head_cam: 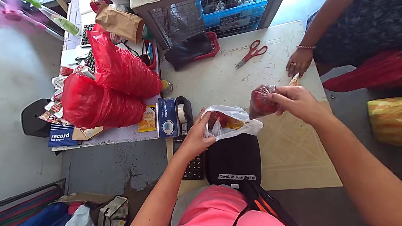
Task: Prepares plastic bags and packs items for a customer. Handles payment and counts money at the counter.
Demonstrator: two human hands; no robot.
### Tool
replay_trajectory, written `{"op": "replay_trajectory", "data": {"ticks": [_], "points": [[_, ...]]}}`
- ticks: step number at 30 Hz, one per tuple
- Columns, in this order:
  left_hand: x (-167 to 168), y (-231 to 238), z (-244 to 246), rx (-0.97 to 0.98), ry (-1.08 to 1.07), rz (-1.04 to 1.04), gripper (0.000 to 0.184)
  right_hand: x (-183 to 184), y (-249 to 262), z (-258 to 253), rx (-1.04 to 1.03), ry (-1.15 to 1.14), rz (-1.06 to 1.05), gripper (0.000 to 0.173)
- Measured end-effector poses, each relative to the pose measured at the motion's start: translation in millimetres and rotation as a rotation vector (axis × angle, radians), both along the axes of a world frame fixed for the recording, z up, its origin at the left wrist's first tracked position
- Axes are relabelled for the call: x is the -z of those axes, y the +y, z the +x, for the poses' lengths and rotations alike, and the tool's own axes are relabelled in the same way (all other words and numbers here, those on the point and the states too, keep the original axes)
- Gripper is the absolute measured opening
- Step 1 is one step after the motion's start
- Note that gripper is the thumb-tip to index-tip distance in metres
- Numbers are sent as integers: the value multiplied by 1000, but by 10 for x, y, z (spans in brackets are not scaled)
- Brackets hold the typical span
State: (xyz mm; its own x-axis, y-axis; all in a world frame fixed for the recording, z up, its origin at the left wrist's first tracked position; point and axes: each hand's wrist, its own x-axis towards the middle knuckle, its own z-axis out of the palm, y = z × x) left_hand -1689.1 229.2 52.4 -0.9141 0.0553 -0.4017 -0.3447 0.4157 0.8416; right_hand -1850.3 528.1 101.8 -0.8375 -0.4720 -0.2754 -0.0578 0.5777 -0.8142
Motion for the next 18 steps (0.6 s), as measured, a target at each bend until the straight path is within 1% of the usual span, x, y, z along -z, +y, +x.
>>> {"op": "replay_trajectory", "data": {"ticks": [2, 5, 7, 9, 11, 14, 16, 18], "points": [[20, -19, -14, 15, 57, -34, 86, -155, -35, 317, 61, -97, -199, 28], [14, -26, -59, 67, 93, -65, 88, -204, -173, 617, 121, -362, -423, 27], [-19, -37, -64, 129, 68, -100, 91, -96, -323, 761, 198, -544, -550, 31], [-71, -45, -54, 199, 28, -164, 93, 76, -481, 891, 282, -669, -655, 34], [-99, -84, -30, 257, -3, -240, 94, 301, -607, 996, 339, -698, -748, 36], [-94, -174, 21, 276, -18, -231, 94, 647, -699, 1078, 329, -624, -892, 32], [-81, -197, 33, 268, 0, -244, 87, 757, -772, 1108, 350, -562, -970, 31], [-56, -179, 8, 239, 34, -213, 81, 789, -870, 1132, 414, -530, -1035, 32]]}}
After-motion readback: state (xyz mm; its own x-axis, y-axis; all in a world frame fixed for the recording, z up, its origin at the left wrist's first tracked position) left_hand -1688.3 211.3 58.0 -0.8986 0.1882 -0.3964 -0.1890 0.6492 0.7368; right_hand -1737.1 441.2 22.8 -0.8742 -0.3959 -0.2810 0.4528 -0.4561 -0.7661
